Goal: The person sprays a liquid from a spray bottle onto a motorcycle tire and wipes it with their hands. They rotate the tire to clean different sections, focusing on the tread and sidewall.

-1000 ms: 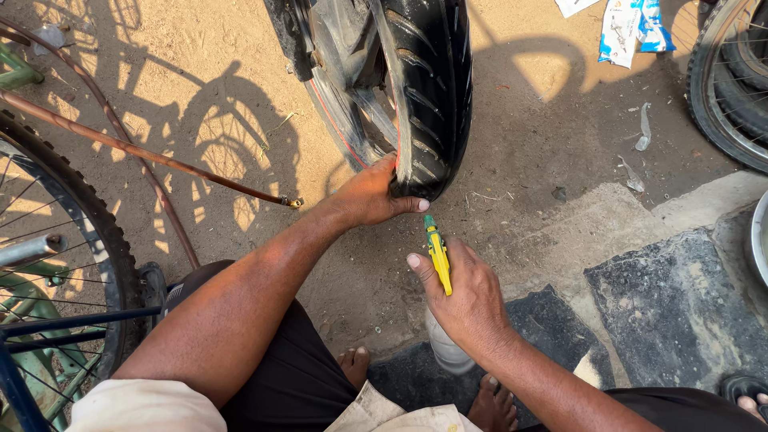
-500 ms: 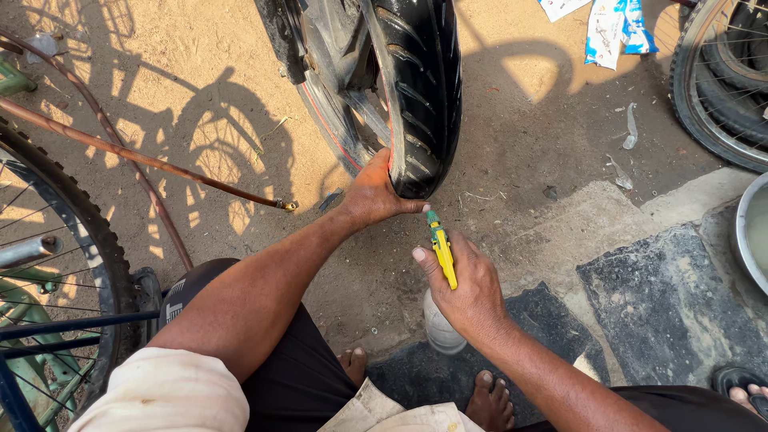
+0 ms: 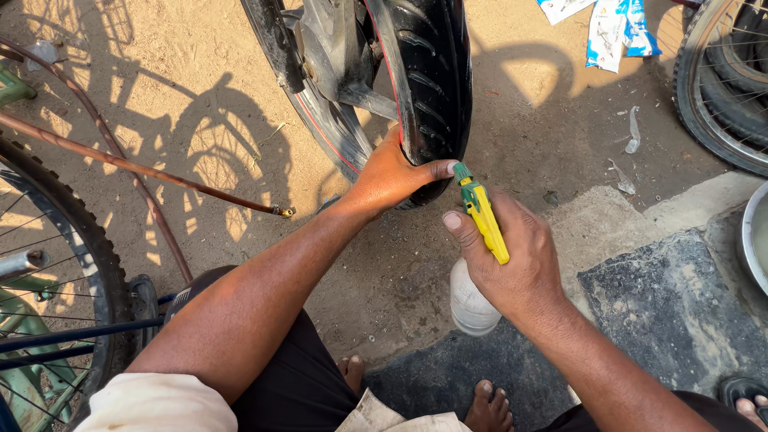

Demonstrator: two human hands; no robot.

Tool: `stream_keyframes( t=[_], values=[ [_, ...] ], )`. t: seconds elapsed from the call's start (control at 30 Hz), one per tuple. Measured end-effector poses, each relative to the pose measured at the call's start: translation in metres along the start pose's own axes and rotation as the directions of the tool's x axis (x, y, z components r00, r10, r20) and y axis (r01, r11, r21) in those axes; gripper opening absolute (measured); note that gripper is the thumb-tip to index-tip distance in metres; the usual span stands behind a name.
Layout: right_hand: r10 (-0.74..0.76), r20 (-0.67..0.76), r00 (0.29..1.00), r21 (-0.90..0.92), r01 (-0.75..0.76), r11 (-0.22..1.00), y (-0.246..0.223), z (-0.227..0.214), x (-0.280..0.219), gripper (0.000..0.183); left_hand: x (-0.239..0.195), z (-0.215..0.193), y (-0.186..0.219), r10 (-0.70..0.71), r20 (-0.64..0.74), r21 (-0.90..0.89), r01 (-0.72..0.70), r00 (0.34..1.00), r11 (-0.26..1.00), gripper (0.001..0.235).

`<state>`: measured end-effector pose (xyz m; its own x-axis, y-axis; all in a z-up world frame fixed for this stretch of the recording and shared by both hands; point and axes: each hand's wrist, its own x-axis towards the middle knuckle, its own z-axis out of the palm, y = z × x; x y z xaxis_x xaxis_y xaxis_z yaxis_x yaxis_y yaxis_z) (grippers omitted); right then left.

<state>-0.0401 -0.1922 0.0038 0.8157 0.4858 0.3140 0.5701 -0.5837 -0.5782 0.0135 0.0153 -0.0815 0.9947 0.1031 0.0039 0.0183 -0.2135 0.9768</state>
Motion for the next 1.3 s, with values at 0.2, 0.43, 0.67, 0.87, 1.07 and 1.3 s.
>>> stream_keyframes(
  t=[0.2, 0.43, 0.67, 0.87, 1.07, 1.3],
  values=[
    [0.154, 0.023, 0.988, -0.051, -0.153, 0.987, 0.005, 0.01, -0.001, 0.047, 0.002, -0.001, -0.001, -0.046, 0.024, 0.002, 0.046, 0.999, 0.999, 0.087],
    [0.033, -0.013, 0.999, -0.005, -0.033, 0.999, 0.004, 0.015, -0.002, 0.044, 0.003, 0.0, 0.0, -0.002, 0.044, -0.113, 0.007, 0.999, 0.994, 0.08],
    [0.173, 0.01, 0.985, -0.04, -0.173, 0.984, 0.003, 0.016, -0.002, 0.046, -0.001, 0.0, 0.005, -0.023, 0.049, -0.163, 0.03, 0.999, 0.986, 0.077],
    [0.1, 0.033, 0.994, 0.038, -0.101, 0.994, 0.003, 0.014, -0.008, 0.044, -0.001, 0.001, 0.004, -0.09, 0.009, -0.123, 0.09, 0.996, 0.988, 0.075],
    [0.219, 0.051, 0.974, 0.018, -0.22, 0.975, 0.005, 0.008, -0.011, 0.047, -0.019, 0.007, 0.009, 0.098, -0.15, -0.141, -0.12, 0.984, 0.983, 0.081],
    [0.197, 0.021, 0.98, 0.033, -0.197, 0.98, 0.01, 0.003, -0.014, 0.043, -0.059, -0.002, 0.03, 0.556, -0.225, 0.466, -0.413, 0.8, 0.783, 0.056]
  ],
)
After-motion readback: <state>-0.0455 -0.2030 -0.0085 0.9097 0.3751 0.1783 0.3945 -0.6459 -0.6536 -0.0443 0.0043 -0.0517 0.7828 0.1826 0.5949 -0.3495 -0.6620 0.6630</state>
